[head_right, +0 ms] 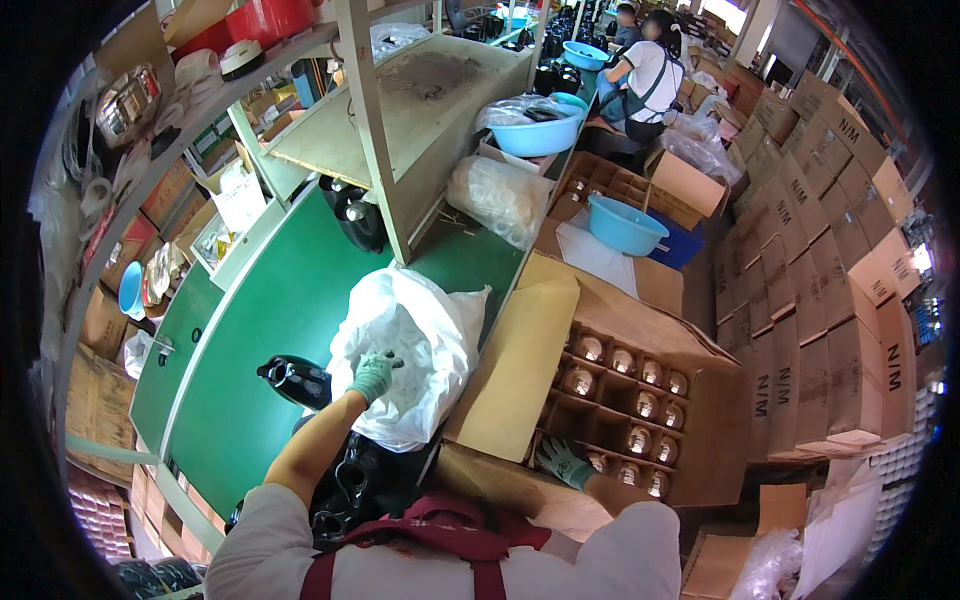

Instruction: The person repeatedly picks up black kettles, inserts a small white circular gasket into the kettle opening, and places the assembled kettles on a green workbench. The person also handles a cardboard tray of wrapped kettles and bubble wrap.

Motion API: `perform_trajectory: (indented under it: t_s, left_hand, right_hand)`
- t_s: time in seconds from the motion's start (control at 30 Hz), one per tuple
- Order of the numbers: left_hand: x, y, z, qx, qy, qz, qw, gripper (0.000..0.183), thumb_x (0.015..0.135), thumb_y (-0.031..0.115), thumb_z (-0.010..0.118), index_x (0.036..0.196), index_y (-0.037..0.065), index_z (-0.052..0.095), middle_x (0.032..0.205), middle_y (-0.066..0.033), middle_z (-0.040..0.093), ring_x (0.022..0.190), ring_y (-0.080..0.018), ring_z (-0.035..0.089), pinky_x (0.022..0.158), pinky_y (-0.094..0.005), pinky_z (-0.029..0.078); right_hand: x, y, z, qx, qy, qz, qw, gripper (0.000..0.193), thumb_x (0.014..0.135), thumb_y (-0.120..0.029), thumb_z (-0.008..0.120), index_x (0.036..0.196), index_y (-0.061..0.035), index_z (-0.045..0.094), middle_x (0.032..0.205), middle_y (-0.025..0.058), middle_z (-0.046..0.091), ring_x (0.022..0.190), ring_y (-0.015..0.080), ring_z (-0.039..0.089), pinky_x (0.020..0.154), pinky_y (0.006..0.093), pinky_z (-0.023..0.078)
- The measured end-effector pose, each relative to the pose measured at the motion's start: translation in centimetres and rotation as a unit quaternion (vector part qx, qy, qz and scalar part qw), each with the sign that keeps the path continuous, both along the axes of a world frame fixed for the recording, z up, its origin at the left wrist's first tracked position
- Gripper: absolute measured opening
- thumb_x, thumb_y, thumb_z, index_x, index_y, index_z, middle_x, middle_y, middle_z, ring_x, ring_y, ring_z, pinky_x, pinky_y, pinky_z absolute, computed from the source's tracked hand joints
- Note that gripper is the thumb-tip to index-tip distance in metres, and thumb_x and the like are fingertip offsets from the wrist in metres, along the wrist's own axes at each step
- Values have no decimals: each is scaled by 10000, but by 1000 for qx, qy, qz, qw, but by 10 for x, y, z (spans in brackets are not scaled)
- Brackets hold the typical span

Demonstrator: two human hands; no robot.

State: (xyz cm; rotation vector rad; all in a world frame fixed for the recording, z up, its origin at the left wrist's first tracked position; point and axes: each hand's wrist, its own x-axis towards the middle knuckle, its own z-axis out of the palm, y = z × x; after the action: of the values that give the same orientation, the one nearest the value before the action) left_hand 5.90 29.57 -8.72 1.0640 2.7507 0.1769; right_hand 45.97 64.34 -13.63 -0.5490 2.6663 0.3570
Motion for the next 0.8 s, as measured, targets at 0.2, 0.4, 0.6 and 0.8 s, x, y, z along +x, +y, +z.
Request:
perform_trajectory:
  t_s: [0.2, 0.4, 0.6, 0.8]
  left_hand:
    - [0, -2, 12, 95, 29, 144, 985, 230, 769, 66, 609, 992, 114, 645, 1082, -188, 611, 896, -370, 648, 788, -469, 513]
    - [1, 2, 21, 86, 0, 82, 993, 156, 785, 97, 609, 921, 128, 678, 1027, -182, 636, 868, -353, 657, 785, -472, 508]
    - [-6, -26, -54, 32, -8, -140, 990, 230, 846, 386, 652, 830, 189, 770, 857, -92, 718, 871, -274, 662, 874, -421, 451]
    - [2, -24, 60, 431, -272, 71, 858, 311, 850, 46, 619, 1140, 90, 723, 1018, -90, 745, 892, -200, 698, 830, -321, 539]
  right_hand:
    - [-18, 18, 71, -140, 23, -56, 988, 960, 606, -461, 834, 1410, -75, 480, 1407, 206, 456, 1234, 401, 437, 1025, 560, 373]
    - [-15, 20, 212, -218, 111, -413, 877, 968, 523, -528, 900, 1278, -35, 546, 1204, 190, 590, 1110, 344, 566, 981, 463, 435]
    - [-4, 56, 193, -459, 421, -466, 629, 871, 754, -154, 845, 1462, -4, 359, 1401, 124, 455, 1274, 253, 468, 1073, 386, 403]
    - [-48, -63, 198, -515, 298, -384, 706, 585, 835, 79, 627, 1394, 8, 470, 1391, 158, 492, 1240, 268, 524, 1009, 386, 468]
